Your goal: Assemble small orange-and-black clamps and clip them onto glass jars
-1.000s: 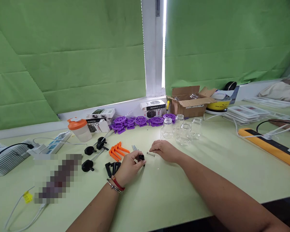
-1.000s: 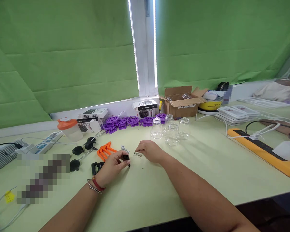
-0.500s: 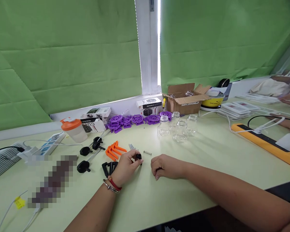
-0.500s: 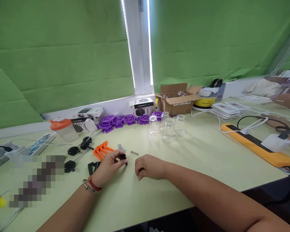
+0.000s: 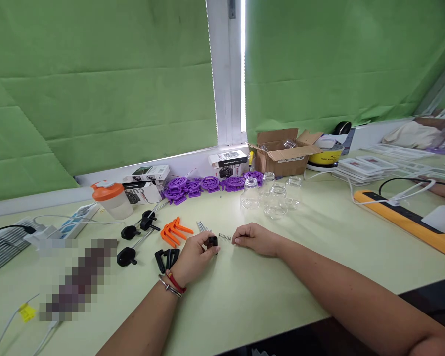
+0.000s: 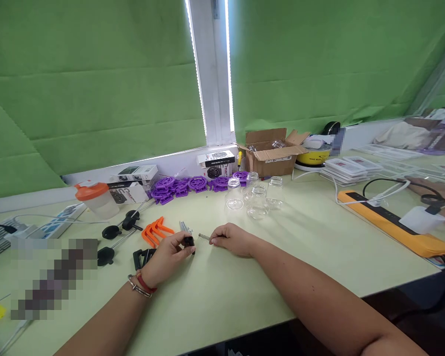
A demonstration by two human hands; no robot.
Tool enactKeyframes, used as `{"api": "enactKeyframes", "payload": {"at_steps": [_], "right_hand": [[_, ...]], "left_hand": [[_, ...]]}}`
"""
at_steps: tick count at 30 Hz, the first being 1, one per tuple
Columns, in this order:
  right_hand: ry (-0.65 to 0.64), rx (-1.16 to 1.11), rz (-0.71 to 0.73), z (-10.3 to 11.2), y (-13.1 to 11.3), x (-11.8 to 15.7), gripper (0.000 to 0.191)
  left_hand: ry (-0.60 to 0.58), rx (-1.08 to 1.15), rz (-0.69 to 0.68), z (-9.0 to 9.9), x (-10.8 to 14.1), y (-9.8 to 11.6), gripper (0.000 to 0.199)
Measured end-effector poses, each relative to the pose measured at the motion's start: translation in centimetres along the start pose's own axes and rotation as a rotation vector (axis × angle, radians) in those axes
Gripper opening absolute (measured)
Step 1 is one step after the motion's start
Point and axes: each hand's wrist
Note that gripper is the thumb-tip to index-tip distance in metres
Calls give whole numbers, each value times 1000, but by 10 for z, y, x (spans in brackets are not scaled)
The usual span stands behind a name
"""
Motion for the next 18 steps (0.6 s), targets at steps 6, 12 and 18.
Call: {"api": "enactKeyframes", "payload": {"at_steps": [6, 12, 18], "right_hand": [[144, 94, 25, 3, 3, -3, 14], [217, 227, 64, -3, 7, -15, 10], [212, 342, 72, -2, 3, -19, 14]], "left_hand": [[-5, -14, 13, 1, -1, 4, 10], [-4, -22, -6, 1, 0, 2, 9], [7, -32, -25, 1, 1, 1, 11]]}}
Point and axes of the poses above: each hand's wrist, its own x-axis away from the middle knuckle, its own z-axis out of the back of the hand, y = z × x, and after that the axes turned 15 degrees about -z, right-handed
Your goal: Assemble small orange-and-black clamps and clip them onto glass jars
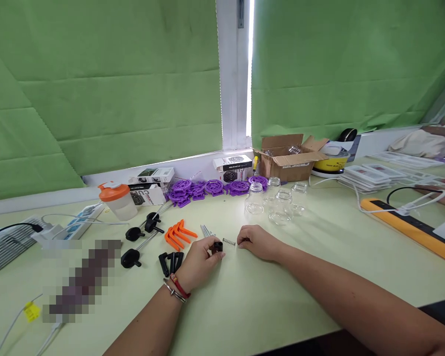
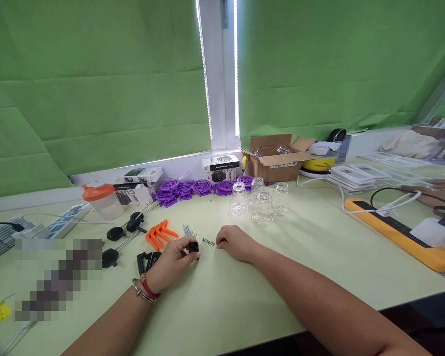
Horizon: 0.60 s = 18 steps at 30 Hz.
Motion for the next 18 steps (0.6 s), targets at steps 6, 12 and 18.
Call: {"api": "enactKeyframes", "payload": {"at_steps": [6, 12, 18], "right_hand": [[51, -116, -47, 5, -31, 0, 11], [26, -393, 78, -7, -68, 2, 14], [-32, -514, 45, -12, -55, 0, 13]], "left_hand": [[8, 21, 13, -2, 0, 1, 12], [18, 34, -2, -2, -1, 4, 9], [21, 45, -5, -2, 0, 1, 11]]}}
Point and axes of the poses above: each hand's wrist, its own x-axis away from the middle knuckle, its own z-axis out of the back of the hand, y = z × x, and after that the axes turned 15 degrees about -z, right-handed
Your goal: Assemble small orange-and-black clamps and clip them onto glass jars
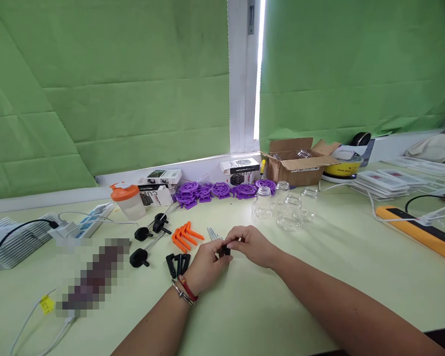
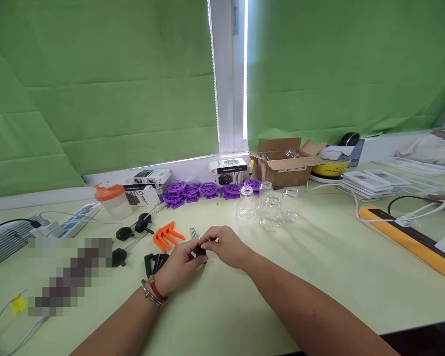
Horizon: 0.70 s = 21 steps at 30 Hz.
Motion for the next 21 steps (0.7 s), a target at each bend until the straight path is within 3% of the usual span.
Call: {"api": "enactKeyframes", "payload": {"at_steps": [4, 9, 11, 14, 18, 21], "right_hand": [[62, 56, -71, 12, 11, -5, 16], [129, 517, -88, 15, 22, -13, 23], [136, 593, -86, 14, 22, -14, 27], [140, 344, -92, 13, 18, -10, 32], [-24, -233, -104, 8, 5, 1, 29], [-44, -385, -55, 0, -2, 7, 25]], "left_hand": [[-5, -7, 21, 0, 0, 0, 11], [-7, -14, 24, 0, 1, -2, 11], [-5, -15, 23, 0, 1, -3, 12], [0, -13, 22, 0, 1, -3, 13], [-3, -16, 24, -1, -1, 0, 12], [0, -16, 12, -1, -1, 2, 13]]}}
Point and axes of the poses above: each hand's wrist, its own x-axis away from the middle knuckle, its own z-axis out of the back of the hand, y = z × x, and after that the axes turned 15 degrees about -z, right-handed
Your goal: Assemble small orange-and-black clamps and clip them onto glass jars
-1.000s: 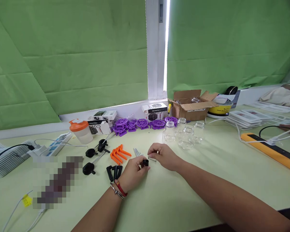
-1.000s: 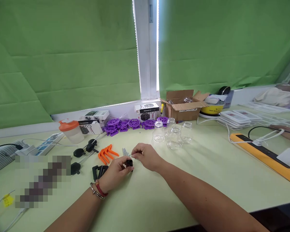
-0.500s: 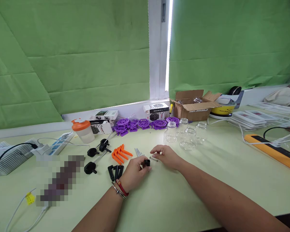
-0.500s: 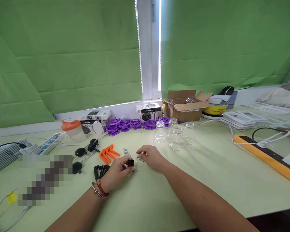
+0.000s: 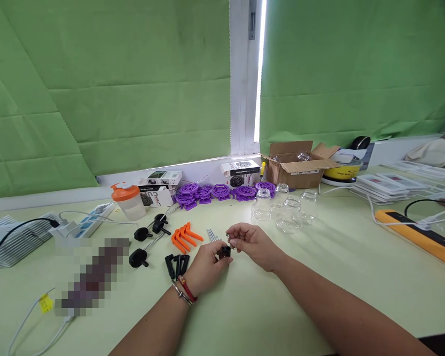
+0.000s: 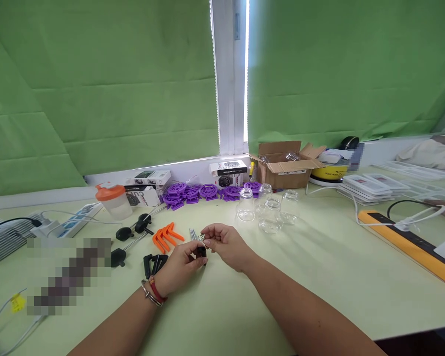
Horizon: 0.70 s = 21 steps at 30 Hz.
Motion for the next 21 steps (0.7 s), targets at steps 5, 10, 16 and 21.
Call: {"api": "enactKeyframes", "payload": {"at_steps": [5, 10, 16, 21], "right_hand": [[65, 0, 139, -9, 7, -3, 25], [125, 216, 218, -8, 13, -4, 17], [186, 398, 263, -4, 5, 3, 11], [191, 538, 311, 0, 1, 8, 6]], "left_hand": [[13, 44, 1, -1, 0, 2, 10], [22, 24, 8, -1, 0, 2, 11], [20, 36, 12, -1, 1, -1, 14], [7, 30, 14, -1, 1, 2, 12]]}}
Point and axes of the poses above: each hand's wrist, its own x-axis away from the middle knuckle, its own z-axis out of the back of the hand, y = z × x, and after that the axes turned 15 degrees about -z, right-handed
